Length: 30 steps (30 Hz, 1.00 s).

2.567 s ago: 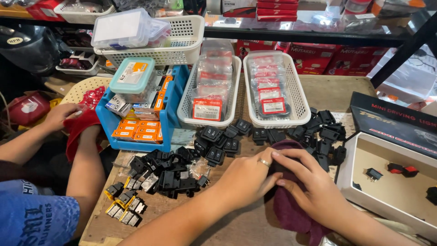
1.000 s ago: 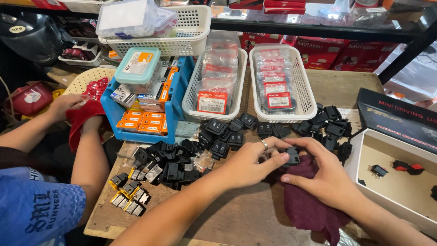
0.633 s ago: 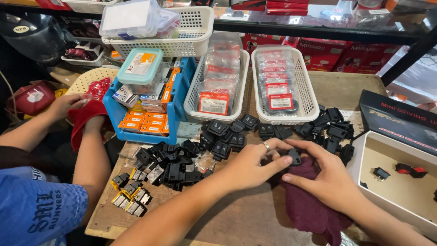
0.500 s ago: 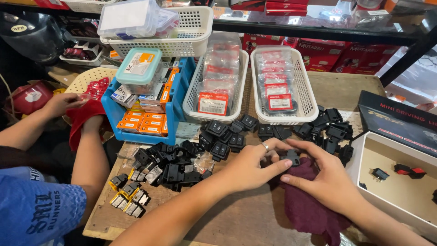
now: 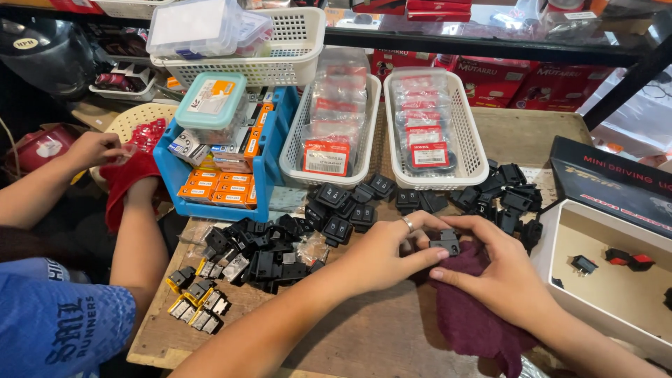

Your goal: Cleaning and inspecting electrical switches or buttons for motorcycles using a cloth.

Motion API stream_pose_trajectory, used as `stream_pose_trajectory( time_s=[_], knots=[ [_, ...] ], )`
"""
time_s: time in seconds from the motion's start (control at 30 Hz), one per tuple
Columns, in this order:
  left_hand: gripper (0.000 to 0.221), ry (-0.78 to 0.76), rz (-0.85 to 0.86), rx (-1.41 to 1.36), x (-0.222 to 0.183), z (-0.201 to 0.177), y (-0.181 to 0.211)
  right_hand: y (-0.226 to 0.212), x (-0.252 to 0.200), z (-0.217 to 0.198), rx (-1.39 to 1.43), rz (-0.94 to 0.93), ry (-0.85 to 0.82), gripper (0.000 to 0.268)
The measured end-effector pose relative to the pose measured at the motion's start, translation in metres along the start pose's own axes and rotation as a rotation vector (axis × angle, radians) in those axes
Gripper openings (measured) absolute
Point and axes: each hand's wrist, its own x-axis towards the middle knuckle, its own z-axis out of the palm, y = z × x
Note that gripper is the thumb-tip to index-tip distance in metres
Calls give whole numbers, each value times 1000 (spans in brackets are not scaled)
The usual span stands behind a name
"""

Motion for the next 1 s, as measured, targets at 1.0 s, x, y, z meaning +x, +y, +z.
stream_pose_trajectory(
  time_s=[1.0],
  knots=[
    [33,7,58,73,0,-2,0,10,-2,0,-49,6,-13,62]
  ],
)
